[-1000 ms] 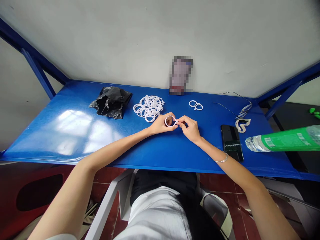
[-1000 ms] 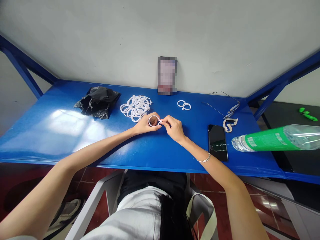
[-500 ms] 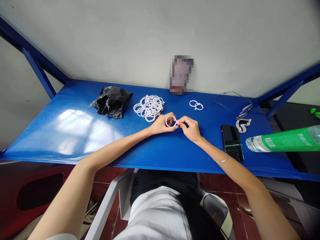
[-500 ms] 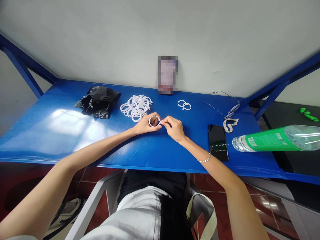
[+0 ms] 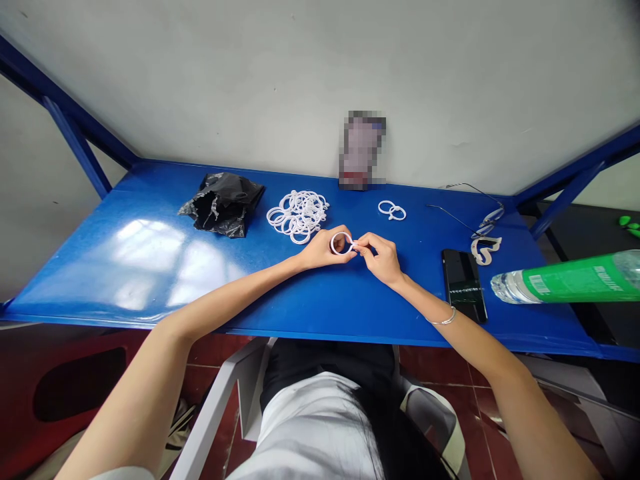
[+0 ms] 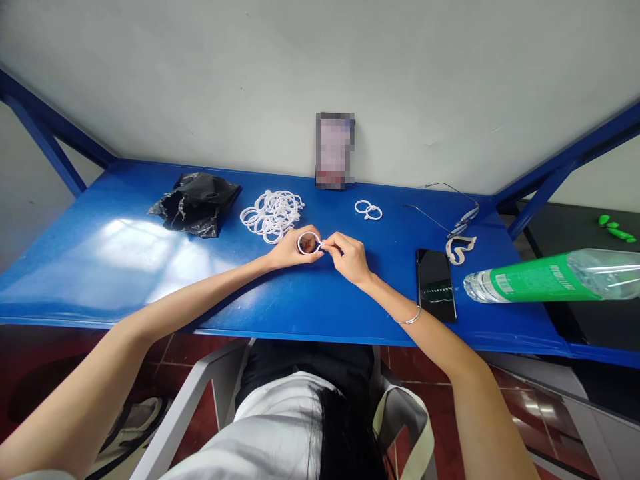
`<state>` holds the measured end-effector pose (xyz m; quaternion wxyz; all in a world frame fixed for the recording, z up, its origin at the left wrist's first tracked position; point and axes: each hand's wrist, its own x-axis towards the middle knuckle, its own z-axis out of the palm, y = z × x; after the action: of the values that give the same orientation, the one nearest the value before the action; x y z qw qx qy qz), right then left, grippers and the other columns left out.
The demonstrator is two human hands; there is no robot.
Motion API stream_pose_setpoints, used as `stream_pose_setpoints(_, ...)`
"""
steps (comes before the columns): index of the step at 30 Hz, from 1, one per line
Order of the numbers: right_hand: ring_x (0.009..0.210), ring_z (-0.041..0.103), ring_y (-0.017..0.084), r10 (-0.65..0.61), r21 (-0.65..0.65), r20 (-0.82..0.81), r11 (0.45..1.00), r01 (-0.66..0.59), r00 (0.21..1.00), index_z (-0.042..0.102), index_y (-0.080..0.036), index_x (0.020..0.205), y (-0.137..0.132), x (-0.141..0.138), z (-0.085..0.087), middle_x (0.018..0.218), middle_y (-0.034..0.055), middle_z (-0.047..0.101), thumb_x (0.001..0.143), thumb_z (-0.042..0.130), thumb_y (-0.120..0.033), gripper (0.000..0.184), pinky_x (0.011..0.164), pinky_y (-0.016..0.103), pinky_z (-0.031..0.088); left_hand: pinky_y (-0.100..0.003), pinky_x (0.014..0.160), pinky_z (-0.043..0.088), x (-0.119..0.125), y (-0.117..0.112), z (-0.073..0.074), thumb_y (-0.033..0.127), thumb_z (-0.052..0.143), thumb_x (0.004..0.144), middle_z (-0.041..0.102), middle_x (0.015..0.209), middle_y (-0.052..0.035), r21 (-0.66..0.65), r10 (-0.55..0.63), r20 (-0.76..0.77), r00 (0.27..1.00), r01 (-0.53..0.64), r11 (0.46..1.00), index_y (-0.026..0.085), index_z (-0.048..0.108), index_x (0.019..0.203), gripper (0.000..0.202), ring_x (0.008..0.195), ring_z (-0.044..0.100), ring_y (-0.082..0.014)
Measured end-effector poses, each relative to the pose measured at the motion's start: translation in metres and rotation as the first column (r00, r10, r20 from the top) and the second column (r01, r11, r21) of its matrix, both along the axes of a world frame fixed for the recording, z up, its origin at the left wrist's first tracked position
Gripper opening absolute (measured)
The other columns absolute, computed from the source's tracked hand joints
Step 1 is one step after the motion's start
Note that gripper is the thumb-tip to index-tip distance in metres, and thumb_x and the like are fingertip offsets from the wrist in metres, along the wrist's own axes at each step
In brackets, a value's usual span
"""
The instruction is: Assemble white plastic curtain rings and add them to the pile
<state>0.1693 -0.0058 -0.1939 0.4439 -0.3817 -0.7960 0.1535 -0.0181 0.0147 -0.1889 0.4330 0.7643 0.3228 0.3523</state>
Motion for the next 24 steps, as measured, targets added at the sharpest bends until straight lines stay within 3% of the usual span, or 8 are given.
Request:
stream_pose_setpoints(14, 0.066, 0.065, 0.016, -0.009, -0.002, -0.006, 1.0, 0.009, 1.0, 0.057, -0.021, 0.072, -0.0001, -0.0006, 0.0003, 0.072, 0.0027, 0.069, 0.092, 0.057, -0.027, 0.021, 0.061, 0.027, 0.048, -0.018, 0.049, 0.03, -0.0001, 0.0, -0.0002, 0.038, 0.065, 0.077, 0.043, 0.055, 0.0077, -0.002, 0.006, -0.011, 1.0, -0.006, 1.0, 0.015, 0.051, 0.084, 0.028, 0.05, 0.038, -0.0055)
stream_pose_setpoints(24, 0.063, 0.062, 0.014, -0.019, -0.054, -0.025, 0.998, 0.018, 0.999, 0.064, -0.021, 0.087, -0.0019, -0.0026, 0.0047, 0.077, 0.0025, 0.069, 0.092, 0.058, -0.03, 0.012, 0.058, 0.026, 0.049, -0.018, 0.049, 0.031, -0.001, 0.0015, -0.0009, 0.046, 0.065, 0.078, 0.044, 0.057, 0.0076, -0.039, 0.012, 0.031, 0.999, -0.011, 0.999, 0.016, 0.049, 0.086, 0.035, 0.05, 0.039, -0.0054)
